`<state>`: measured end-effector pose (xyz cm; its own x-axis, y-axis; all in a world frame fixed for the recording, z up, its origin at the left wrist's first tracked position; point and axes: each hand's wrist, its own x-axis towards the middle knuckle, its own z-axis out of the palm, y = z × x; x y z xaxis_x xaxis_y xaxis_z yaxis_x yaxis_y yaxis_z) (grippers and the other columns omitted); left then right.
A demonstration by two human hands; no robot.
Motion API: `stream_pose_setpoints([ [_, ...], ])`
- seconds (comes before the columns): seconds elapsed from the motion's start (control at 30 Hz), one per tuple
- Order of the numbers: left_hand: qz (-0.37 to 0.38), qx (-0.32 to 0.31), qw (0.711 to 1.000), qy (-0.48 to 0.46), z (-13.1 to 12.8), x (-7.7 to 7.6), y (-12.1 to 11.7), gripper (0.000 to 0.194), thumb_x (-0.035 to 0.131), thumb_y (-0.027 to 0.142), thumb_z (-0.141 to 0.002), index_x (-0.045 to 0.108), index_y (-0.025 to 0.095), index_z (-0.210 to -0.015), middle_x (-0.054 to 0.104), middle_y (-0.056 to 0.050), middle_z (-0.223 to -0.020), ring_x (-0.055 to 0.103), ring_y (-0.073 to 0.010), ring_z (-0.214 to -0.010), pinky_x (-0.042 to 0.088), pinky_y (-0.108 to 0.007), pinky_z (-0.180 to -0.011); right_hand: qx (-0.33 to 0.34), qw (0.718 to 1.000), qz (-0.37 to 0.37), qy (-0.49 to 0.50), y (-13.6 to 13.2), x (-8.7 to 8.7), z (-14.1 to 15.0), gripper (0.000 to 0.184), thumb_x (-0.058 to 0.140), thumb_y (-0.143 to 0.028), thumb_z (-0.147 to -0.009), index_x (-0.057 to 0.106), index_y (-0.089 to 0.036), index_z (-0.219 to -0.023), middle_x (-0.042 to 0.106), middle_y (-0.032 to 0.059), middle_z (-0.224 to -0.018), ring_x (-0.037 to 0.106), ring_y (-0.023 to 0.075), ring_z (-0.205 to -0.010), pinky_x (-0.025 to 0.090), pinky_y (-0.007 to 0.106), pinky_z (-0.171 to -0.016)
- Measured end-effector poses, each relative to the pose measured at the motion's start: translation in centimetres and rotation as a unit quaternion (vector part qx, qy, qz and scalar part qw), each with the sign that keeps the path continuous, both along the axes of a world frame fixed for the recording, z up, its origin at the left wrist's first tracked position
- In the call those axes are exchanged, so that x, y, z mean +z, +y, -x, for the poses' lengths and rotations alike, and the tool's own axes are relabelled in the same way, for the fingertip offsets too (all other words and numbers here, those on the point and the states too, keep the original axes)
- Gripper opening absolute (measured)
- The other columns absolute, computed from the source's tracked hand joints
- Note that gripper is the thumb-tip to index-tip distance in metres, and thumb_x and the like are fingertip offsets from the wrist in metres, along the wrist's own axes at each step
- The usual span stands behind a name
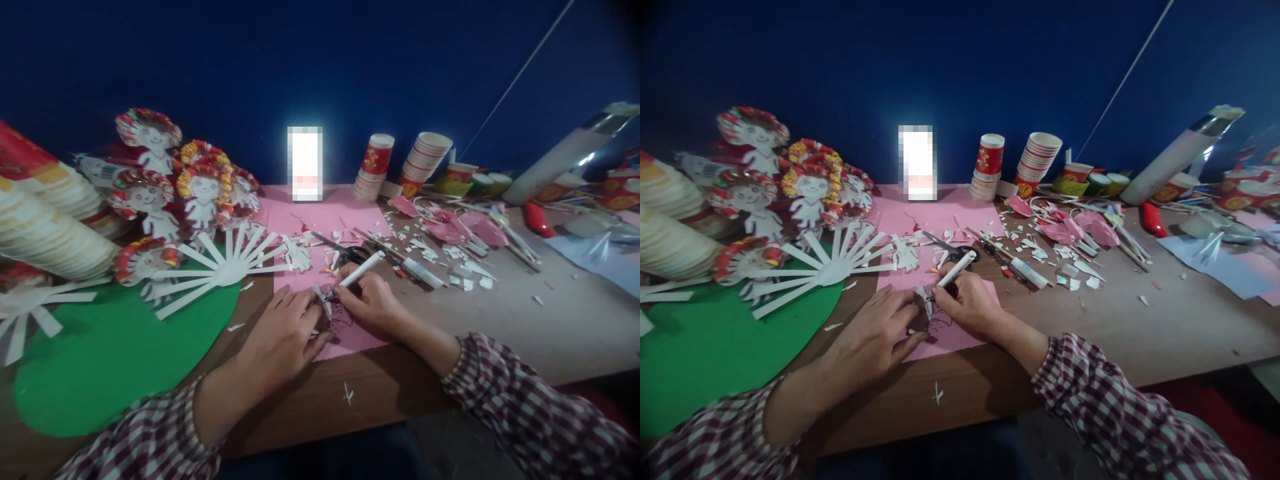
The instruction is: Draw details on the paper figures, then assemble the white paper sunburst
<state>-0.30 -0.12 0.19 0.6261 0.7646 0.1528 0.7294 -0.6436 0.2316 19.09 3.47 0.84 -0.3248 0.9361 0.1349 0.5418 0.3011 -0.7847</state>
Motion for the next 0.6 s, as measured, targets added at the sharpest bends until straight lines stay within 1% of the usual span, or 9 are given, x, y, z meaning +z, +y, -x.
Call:
stream_pose_setpoints([
  [0.1, 0.010, -0.005, 1.000, 0.005, -0.04, 0.08, 0.08, 0.025, 0.051, 0.038, -0.090, 0.059, 0.015, -0.093, 0.059, -0.010, -0.099, 0.053, -0.0268, -0.097, 0.040, -0.049, -0.095, 0.002, 1.000, 0.000, -0.013, -0.05, 0.07, 0.02, 0.007, 0.051, -0.022, -0.083, 0.057, -0.018, -0.083, 0.055, -0.0039, -0.066, 0.049, 0.0101, -0.059, 0.036, 0.020, -0.058],
  [0.3, 0.004, -0.005, 1.000, 0.009, -0.02, -0.01, 0.07, 0.024, 0.052, 0.037, -0.089, 0.060, 0.015, -0.094, 0.059, -0.010, -0.101, 0.053, -0.0269, -0.097, 0.039, -0.051, -0.095, 0.016, 1.000, -0.008, -0.019, 0.01, 0.06, -0.05, 0.006, 0.052, -0.022, -0.083, 0.057, -0.018, -0.082, 0.058, -0.0025, -0.071, 0.052, 0.0104, -0.064, 0.037, 0.020, -0.061],
  [0.6, 0.003, -0.004, 1.000, 0.003, -0.09, 0.13, 0.03, 0.024, 0.052, 0.036, -0.089, 0.060, 0.014, -0.097, 0.060, -0.011, -0.101, 0.054, -0.0267, -0.098, 0.041, -0.049, -0.093, 0.013, 0.999, -0.010, -0.032, 0.05, -0.05, -0.15, 0.009, 0.052, -0.025, -0.084, 0.058, -0.019, -0.084, 0.058, -0.0028, -0.068, 0.052, 0.0108, -0.061, 0.036, 0.020, -0.058],
])
